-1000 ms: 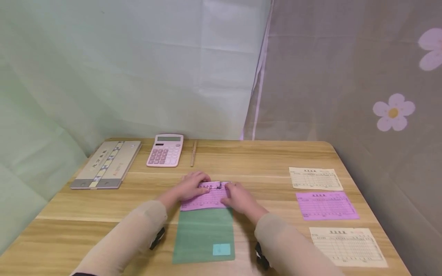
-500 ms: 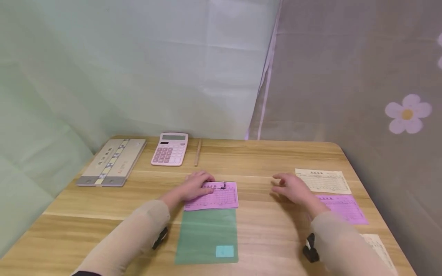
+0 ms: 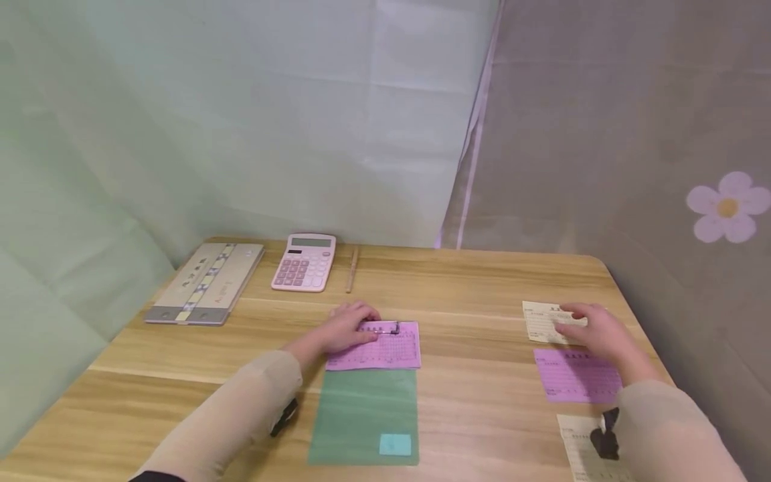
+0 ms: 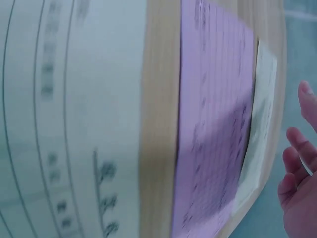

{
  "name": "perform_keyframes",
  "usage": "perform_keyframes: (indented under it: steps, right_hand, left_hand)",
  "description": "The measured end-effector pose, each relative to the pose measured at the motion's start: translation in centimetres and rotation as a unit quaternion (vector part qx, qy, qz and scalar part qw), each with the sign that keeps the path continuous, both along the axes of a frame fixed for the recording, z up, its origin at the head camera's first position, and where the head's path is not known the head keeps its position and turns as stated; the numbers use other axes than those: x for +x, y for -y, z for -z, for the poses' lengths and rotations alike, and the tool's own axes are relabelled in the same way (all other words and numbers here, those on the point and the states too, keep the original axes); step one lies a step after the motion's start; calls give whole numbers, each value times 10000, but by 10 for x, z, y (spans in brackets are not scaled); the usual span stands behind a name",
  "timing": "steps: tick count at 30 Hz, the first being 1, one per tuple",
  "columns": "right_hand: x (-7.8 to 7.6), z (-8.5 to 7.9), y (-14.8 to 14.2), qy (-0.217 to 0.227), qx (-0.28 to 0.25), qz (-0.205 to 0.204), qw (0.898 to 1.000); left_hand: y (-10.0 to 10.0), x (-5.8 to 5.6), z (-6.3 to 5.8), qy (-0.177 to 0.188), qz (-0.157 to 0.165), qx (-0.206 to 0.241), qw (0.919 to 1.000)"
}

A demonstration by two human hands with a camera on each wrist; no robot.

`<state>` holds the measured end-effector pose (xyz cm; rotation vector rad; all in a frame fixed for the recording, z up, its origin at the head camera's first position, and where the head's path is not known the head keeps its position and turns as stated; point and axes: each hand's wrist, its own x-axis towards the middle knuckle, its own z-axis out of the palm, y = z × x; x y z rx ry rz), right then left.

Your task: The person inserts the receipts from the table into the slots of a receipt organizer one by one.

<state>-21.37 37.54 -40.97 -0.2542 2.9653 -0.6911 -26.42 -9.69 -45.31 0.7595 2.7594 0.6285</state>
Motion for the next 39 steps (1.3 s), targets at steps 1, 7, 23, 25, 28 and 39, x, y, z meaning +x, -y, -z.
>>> perform_keyframes:
  steps: [1, 7, 23, 25, 28, 39]
  right_hand:
    - [1, 1, -5, 59, 6, 46, 10000]
    - [6, 2, -29, 423, 98, 537, 9976]
    - [9, 22, -68, 267, 929, 968, 9906]
    - [8, 24, -68, 326, 973, 939, 9903]
    - [6, 24, -65, 319, 914, 873, 9915]
    - [-8, 21, -38, 262, 768, 858, 9930]
  left_hand:
    - [0, 0, 0, -4, 14, 20, 10000]
    - [0, 1, 1, -103, 99, 81, 9999]
    - [-4, 1, -2, 50, 147, 17, 9999]
    - [-4, 2, -3, 62, 142, -3, 9999]
    - [-4, 1, -3, 53, 144, 10, 9999]
    - [0, 0, -1, -15, 88, -47, 9999]
